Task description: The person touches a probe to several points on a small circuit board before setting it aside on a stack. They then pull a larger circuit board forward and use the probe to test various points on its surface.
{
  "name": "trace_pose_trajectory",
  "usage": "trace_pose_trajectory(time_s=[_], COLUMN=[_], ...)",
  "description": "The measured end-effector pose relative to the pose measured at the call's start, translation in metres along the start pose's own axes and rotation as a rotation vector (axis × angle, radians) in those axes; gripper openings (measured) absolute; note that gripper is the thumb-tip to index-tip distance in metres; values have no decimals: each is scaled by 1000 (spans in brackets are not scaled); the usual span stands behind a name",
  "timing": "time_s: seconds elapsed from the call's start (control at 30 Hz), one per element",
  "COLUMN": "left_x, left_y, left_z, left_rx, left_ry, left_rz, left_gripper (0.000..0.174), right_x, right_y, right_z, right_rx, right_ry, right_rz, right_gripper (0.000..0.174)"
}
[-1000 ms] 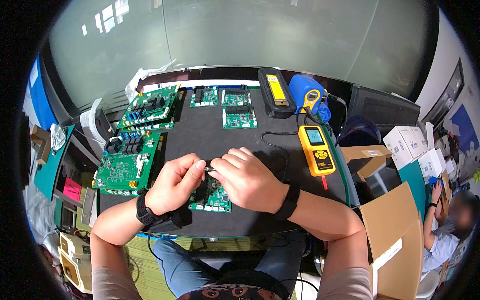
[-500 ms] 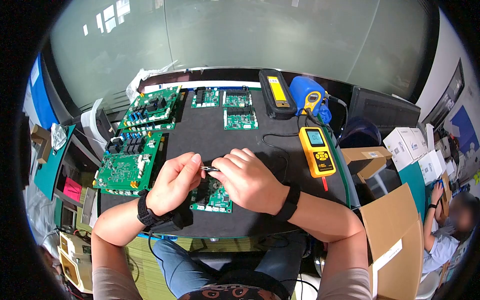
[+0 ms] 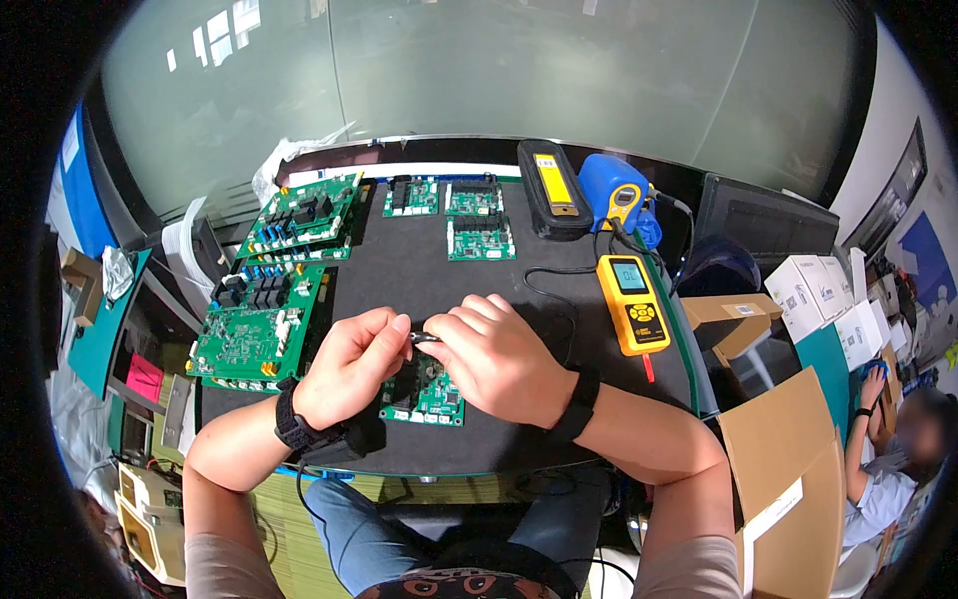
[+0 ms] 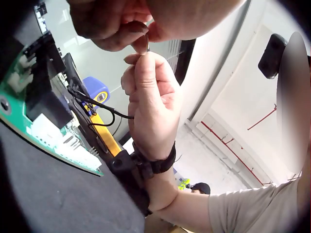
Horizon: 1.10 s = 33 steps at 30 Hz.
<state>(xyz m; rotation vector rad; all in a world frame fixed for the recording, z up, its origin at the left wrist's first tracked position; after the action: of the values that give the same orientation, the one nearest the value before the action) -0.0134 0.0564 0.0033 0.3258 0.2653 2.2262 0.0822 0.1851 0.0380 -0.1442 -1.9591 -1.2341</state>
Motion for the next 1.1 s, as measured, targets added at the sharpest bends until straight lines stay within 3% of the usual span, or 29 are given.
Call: trace_pose_trajectory(time_s=[0.17, 0.23, 0.3, 0.33, 0.37, 0.47, 0.6, 0.67, 0.77, 0.83, 0.9, 0.93, 0.97, 1.03, 1.07, 1.1], left_x=[2, 3, 5, 6, 6, 6, 6, 6, 5, 5, 6, 5, 5, 6, 6, 6], left_y=[1, 5, 6, 7, 8, 7, -1, -3, 0, 1, 3, 3, 3, 0, 0, -4], left_z=[0, -5, -6, -6, -7, -6, 2, 2, -1, -4, -7, -5, -6, -6, -5, -2], left_rx=[-7, -214, -259, -303, -348, -318, -197, -214, -286, -346, -410, -421, -422, -526, -527, -537], left_ry=[-60, 41, 27, 20, 14, 23, 7, -4, 19, 53, 87, 108, 109, 98, 100, 85], left_rz=[45, 75, 90, 107, 122, 105, 30, 29, 20, 19, 72, 92, 94, 40, 40, -17], left_gripper=[40, 39, 39, 39, 39, 37, 36, 37, 39, 41, 43, 44, 44, 44, 44, 43], right_x=[-1, 0, -2, -2, -3, -3, -4, -4, -2, -9, -17, -11, -7, -2, -2, -9], right_y=[3, 4, 1, 1, -1, 7, 11, 13, 27, 29, 29, 28, 18, 0, -6, -16], right_z=[5, 8, 14, 16, 19, 17, 16, 17, 10, 11, 14, 8, 3, -1, 5, 20], right_rx=[20, 44, 42, 67, 67, 46, 94, -15, -126, -123, 89, 172, 277, 275, 399, 589], right_ry=[-113, -182, -258, -296, -296, -131, -131, -130, -137, -152, -76, 5, 32, 0, -243, -540], right_rz=[12, 29, -3, -34, -34, 152, 184, 206, 443, 461, 535, 421, 176, -36, -79, -176], right_gripper=[27, 32, 39, 31, 31, 8, 7, 15, 35, 35, 27, 20, 15, 5, 8, 21])
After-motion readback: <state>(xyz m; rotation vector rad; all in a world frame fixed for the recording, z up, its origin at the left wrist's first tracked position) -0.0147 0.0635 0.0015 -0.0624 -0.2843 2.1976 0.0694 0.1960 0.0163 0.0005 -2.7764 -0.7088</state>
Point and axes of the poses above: each hand's wrist, its own x-axis towards the middle knuckle, its own y-axis out of the back of the hand, z = x × y, the point moved 6 cm from there along x, towards the middle knuckle, and after that the axes turned 2 degrees about y, right-handed, at the moved point
